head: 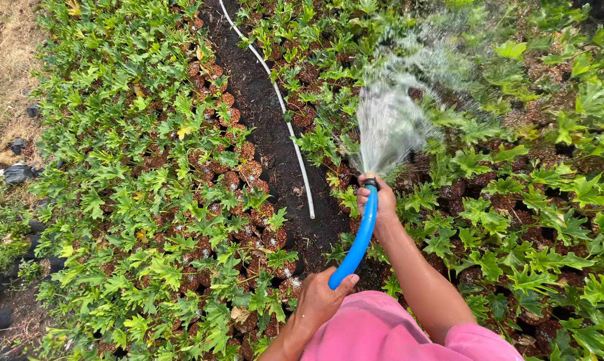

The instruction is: The person holds a blue hose and sprays water over rows of potted plants in a nursery. They walk along the rows, systematically watering the plants from a first-person perspective.

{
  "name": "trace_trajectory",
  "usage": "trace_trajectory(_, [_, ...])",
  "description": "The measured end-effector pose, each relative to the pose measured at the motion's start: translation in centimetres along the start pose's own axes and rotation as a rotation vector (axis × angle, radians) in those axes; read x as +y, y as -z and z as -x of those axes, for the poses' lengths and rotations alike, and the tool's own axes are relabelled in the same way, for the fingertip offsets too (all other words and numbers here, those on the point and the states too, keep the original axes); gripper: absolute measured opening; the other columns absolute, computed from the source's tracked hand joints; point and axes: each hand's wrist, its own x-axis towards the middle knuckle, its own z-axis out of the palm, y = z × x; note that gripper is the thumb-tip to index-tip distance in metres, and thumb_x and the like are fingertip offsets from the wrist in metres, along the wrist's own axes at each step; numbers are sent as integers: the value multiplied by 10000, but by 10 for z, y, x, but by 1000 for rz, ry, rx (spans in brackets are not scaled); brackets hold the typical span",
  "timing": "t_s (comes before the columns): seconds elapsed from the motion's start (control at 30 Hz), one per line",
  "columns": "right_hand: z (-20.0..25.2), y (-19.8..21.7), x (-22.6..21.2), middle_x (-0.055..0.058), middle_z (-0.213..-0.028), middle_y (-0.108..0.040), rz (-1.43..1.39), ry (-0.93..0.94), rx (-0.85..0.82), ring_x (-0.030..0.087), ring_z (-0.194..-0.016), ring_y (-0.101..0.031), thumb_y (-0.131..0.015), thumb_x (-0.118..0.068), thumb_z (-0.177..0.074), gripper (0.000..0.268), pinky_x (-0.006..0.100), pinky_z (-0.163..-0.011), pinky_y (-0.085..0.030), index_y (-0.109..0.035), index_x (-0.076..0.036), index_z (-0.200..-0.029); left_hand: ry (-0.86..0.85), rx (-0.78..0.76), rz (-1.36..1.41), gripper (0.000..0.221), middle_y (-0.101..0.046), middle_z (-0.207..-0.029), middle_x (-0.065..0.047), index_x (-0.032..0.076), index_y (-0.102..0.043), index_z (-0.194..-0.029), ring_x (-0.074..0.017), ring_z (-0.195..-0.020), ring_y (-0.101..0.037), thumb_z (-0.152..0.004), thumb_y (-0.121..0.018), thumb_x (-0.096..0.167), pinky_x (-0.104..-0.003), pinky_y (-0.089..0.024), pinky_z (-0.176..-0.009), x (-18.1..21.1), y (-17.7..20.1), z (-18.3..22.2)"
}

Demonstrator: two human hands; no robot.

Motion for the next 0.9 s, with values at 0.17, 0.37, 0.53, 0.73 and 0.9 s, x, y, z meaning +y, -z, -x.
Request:
trace_trajectory(0.17, [-10,-29,30,19,-867,-577,25,-150,-120,75,-449,-438,-411,-270,-988,261,203,-328,-379,-491,-45,-1096,46,99,22,533,-409,-485,15,177,-464,-609,-148,-453,-363,-868,-556,634,-348,-298,-469,-17,-1,3])
trace_trajectory(0.37, [21,-67,-5,-17,-496,-442,203,41,-174,87,-355,-421,-383,-401,-1016,371,201,-280,-314,-600,-100,-1015,4,84,5,487,-522,-511,-44,179,-548,-656,-268,-490,-492,-863,-554,620,-392,-360,-518,-2,2,-13])
trace_trajectory(0.53, [16,-53,-33,0,-720,-488,89,113,-215,81,-404,-401,-419,-375,-993,294,188,-316,-300,-536,-106,-1010,-69,41,-9,495,-523,-548,-50,169,-543,-703,-295,-519,-498,-874,-512,632,-403,-375,-541,13,4,-21])
trace_trajectory(0.73, [-5,-49,-37,30,-953,-560,-9,145,-262,69,-449,-409,-427,-279,-995,221,181,-331,-338,-486,-71,-1038,-63,-11,19,489,-489,-546,-25,175,-532,-716,-254,-511,-452,-879,-503,635,-389,-362,-538,21,7,-29])
trace_trajectory(0.9, [-25,-71,-13,26,-886,-557,22,66,-245,72,-436,-415,-431,-294,-992,277,190,-317,-344,-517,-39,-1058,-1,22,47,459,-550,-556,-40,192,-577,-717,-272,-520,-499,-864,-533,625,-378,-377,-539,11,19,-39])
